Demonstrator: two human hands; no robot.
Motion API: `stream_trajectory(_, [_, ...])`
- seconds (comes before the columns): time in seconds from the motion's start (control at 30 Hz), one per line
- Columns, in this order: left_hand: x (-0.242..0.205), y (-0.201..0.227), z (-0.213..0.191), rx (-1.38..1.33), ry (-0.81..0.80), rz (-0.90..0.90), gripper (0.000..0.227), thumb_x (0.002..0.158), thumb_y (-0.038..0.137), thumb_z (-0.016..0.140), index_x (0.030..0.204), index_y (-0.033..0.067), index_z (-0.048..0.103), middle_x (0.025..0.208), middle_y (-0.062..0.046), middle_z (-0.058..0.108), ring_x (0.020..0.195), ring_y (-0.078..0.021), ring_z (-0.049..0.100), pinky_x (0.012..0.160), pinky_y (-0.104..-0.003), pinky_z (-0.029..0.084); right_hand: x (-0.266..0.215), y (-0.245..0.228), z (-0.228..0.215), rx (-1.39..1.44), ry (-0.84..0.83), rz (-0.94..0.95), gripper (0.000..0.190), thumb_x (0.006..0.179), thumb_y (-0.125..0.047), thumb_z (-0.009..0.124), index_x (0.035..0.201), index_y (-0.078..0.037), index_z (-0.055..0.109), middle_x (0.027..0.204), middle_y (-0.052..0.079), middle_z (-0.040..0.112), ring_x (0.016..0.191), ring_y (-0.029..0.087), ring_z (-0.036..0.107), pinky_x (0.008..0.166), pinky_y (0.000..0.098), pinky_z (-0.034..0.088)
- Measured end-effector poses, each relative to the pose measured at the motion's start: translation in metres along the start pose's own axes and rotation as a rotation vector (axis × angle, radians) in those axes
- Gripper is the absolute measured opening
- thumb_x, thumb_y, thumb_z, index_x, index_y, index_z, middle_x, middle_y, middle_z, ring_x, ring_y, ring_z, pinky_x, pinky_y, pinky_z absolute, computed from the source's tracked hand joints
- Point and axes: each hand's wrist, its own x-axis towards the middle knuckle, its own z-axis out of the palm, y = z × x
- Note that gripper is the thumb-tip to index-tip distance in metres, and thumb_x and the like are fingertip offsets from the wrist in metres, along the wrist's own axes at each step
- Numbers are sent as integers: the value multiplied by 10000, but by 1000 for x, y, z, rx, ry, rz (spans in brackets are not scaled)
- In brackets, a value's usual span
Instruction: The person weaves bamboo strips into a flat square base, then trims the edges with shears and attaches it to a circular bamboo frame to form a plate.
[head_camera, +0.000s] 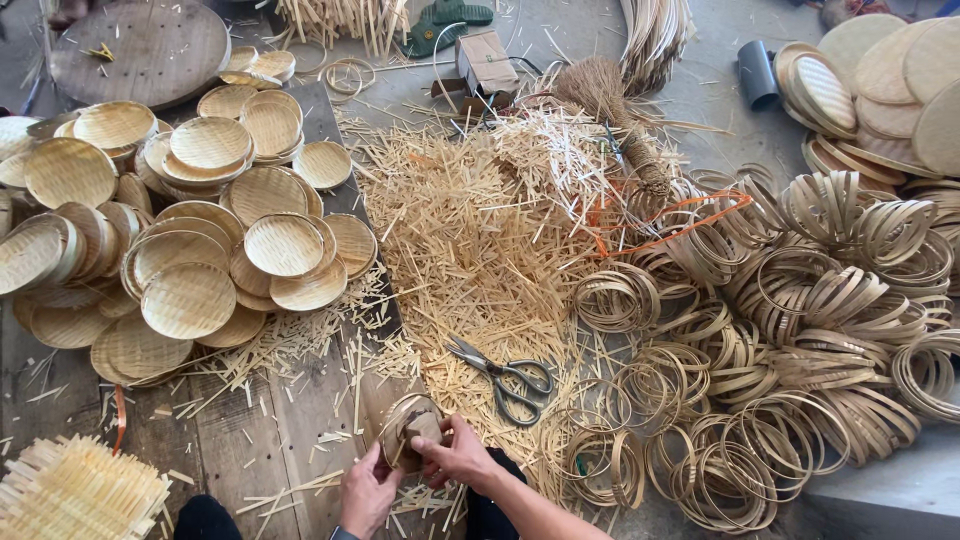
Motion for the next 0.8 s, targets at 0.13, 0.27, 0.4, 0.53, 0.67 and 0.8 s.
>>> stream_trajectory(0.13, [-6, 17, 0, -86, -19, -46, 573, 866, 109, 694, 1418, 34, 560, 994, -156, 816, 806, -151, 784, 731, -289, 598, 7, -3, 14, 8, 68, -12, 556, 896, -230, 756, 1231, 15, 386, 957, 221, 693, 725, 264, 729, 540, 388, 645])
stream_trajectory(0.27, [-18, 27, -10, -297, -81, 110, 575, 795, 92, 652, 1368, 44, 641, 1025, -122, 845, 862, -163, 763, 762, -295, 598, -11, -19, 14, 132, 100, 65, 526, 884, -282, 767, 1177, 27, 458, 893, 142, 695, 697, 244, 736, 485, 380, 623])
stream_trajectory(0.4, [-11, 49, -14, -496, 11, 21, 450, 915, 298, 690, 1224, -29, 704, 1108, -149, 791, 1008, -197, 736, 885, -332, 572, -14, -16, 19, 100, 105, 7, 461, 861, -292, 756, 1154, -18, 529, 805, 145, 707, 587, 228, 683, 448, 339, 575])
stream_trajectory(0.53, [-6, 69, 6, -389, 99, 173, 553, 1001, 482, 547, 1272, 19, 681, 1119, -166, 766, 1040, -236, 733, 864, -346, 562, -5, 10, 28, -81, 109, -55, 466, 838, -207, 782, 1135, -4, 485, 809, 157, 708, 577, 211, 703, 473, 337, 593])
stream_trajectory(0.67, [-8, 60, 8, -188, 191, 174, 551, 1016, 515, 471, 1190, 66, 738, 926, -218, 762, 885, -332, 754, 727, -391, 591, 1, 17, 21, -101, 65, -80, 471, 846, -188, 795, 1108, 36, 473, 787, 219, 684, 569, 234, 666, 470, 342, 557])
stream_trajectory(0.8, [20, 17, 6, -37, 200, -95, 574, 1069, 507, 519, 905, 11, 758, 795, -249, 730, 757, -354, 746, 727, -438, 564, -4, 20, 4, 96, -57, -172, 403, 792, -148, 705, 1116, -20, 502, 863, 175, 713, 648, 220, 718, 538, 349, 609])
